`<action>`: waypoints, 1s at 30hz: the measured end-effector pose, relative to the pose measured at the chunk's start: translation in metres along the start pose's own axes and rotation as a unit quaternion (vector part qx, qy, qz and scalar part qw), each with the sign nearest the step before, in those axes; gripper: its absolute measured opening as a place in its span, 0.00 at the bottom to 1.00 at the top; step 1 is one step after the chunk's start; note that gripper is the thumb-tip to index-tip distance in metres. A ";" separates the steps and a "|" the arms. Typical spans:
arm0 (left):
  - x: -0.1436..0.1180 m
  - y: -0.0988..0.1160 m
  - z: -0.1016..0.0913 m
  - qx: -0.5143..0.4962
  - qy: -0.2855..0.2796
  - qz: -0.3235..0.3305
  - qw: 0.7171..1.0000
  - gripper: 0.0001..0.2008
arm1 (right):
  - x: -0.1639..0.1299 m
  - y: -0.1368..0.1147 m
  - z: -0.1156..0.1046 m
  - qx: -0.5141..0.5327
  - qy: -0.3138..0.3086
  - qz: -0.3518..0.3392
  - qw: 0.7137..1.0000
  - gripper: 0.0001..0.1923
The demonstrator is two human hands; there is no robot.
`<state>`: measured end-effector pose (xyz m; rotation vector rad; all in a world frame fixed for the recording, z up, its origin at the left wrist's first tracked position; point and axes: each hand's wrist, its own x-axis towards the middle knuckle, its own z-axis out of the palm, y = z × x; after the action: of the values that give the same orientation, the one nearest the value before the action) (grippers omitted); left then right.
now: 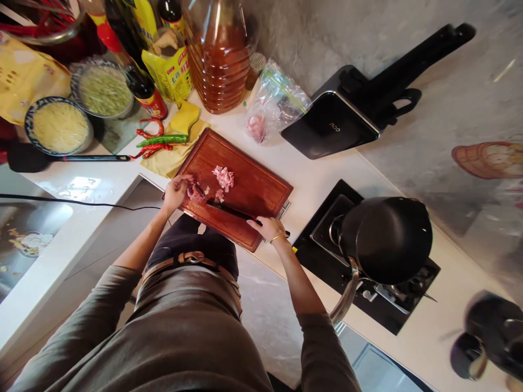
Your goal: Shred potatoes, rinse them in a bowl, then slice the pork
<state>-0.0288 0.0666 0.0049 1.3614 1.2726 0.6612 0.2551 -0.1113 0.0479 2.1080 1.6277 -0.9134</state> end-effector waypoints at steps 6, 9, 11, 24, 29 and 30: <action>0.032 0.016 0.017 -0.083 -0.126 0.007 0.989 0.12 | 0.027 0.013 -0.020 0.068 0.058 0.018 0.996 0.30; 0.046 0.030 0.032 0.064 -0.109 0.080 0.989 0.14 | 0.028 0.015 -0.017 0.162 0.067 -0.003 0.984 0.32; 0.052 0.039 0.040 0.151 -0.119 0.130 0.973 0.13 | 0.024 0.014 -0.008 0.245 0.065 -0.021 0.967 0.33; 0.032 0.042 0.044 0.529 -0.260 0.153 0.793 0.06 | -0.018 -0.025 0.039 0.520 0.095 0.128 0.839 0.32; 0.047 0.055 0.055 0.400 -0.243 0.141 0.872 0.08 | -0.019 -0.042 0.044 0.557 0.119 0.151 0.808 0.32; 0.050 0.057 0.056 0.382 -0.222 0.147 0.885 0.09 | -0.019 -0.045 0.045 0.554 0.121 0.157 0.809 0.32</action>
<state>0.0536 0.1047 0.0311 2.2328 0.9756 -0.0146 0.1971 -0.1390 0.0326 3.1970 0.7366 -1.8034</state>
